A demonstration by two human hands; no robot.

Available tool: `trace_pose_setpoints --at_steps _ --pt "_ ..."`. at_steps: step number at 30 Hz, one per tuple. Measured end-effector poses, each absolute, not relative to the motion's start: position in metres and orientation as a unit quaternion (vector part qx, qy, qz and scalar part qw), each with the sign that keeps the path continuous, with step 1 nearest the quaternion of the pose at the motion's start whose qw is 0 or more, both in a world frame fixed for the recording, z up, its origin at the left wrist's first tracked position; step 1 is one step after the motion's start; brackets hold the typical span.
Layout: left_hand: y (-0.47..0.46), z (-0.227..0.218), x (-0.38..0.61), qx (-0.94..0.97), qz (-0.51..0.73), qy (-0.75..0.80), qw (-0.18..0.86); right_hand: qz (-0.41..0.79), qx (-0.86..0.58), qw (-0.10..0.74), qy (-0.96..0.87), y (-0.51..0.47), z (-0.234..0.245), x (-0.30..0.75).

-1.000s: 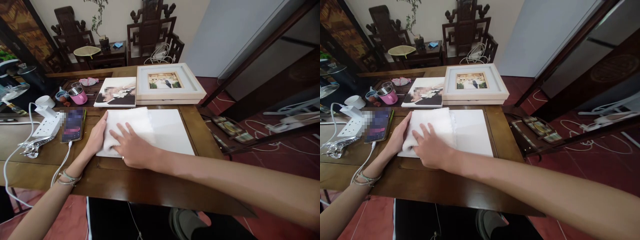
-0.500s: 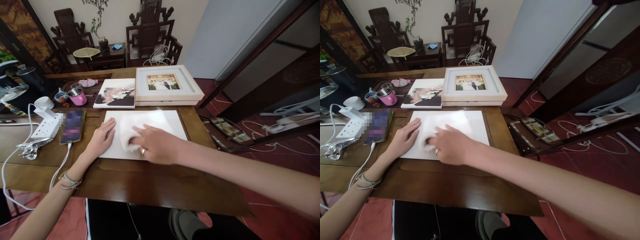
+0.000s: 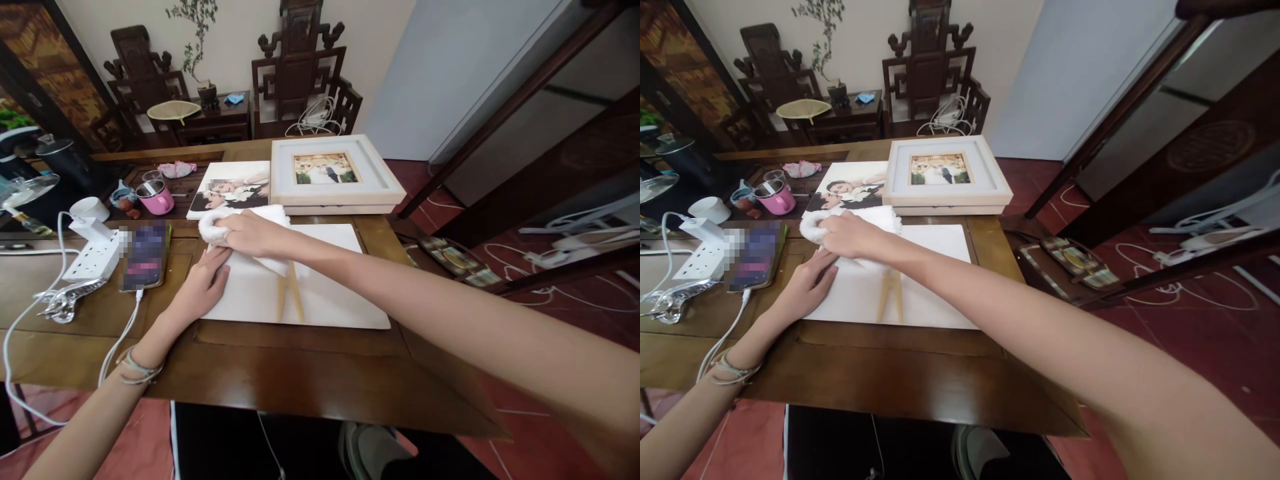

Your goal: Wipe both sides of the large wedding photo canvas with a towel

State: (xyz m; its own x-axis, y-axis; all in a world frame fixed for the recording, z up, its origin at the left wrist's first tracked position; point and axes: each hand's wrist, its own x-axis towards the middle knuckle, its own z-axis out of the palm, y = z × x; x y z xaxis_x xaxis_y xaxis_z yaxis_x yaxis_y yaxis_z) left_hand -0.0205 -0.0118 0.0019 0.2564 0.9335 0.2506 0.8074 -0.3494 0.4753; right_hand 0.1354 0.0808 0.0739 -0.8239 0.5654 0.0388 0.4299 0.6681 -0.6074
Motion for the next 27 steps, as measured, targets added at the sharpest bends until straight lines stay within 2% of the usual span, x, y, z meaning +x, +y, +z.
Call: trace_pose_setpoints --at_steps 5,9,12,15,18,20,23,27 --pt "-0.012 -0.005 -0.024 0.776 0.243 0.568 0.127 0.254 -0.306 0.096 -0.913 0.085 0.073 0.187" --pt "-0.012 -0.006 -0.024 0.772 0.239 0.574 0.127 0.204 -0.387 0.102 -0.893 0.086 0.063 0.244" --pt "-0.012 -0.006 -0.024 0.77 0.243 0.576 0.128 0.172 -0.418 0.071 -0.889 0.074 0.054 0.276" --pt "-0.012 -0.005 -0.023 0.769 0.247 0.575 0.129 0.142 -0.348 0.06 -0.925 0.042 0.039 0.298" --pt "-0.012 -0.004 -0.022 0.769 0.248 0.574 0.132 0.109 -0.224 0.131 -0.96 -0.003 0.022 0.315" --pt "-0.012 -0.004 -0.022 0.77 0.25 0.572 0.134 0.111 -0.181 0.135 -0.968 -0.028 0.016 0.324" --pt "-0.012 -0.004 -0.022 0.771 0.255 0.569 0.131 0.113 -0.186 0.094 -0.972 -0.04 0.018 0.33" --pt "-0.012 -0.004 -0.022 0.771 0.254 0.57 0.129 0.114 -0.253 0.044 -0.96 -0.006 0.027 0.319"
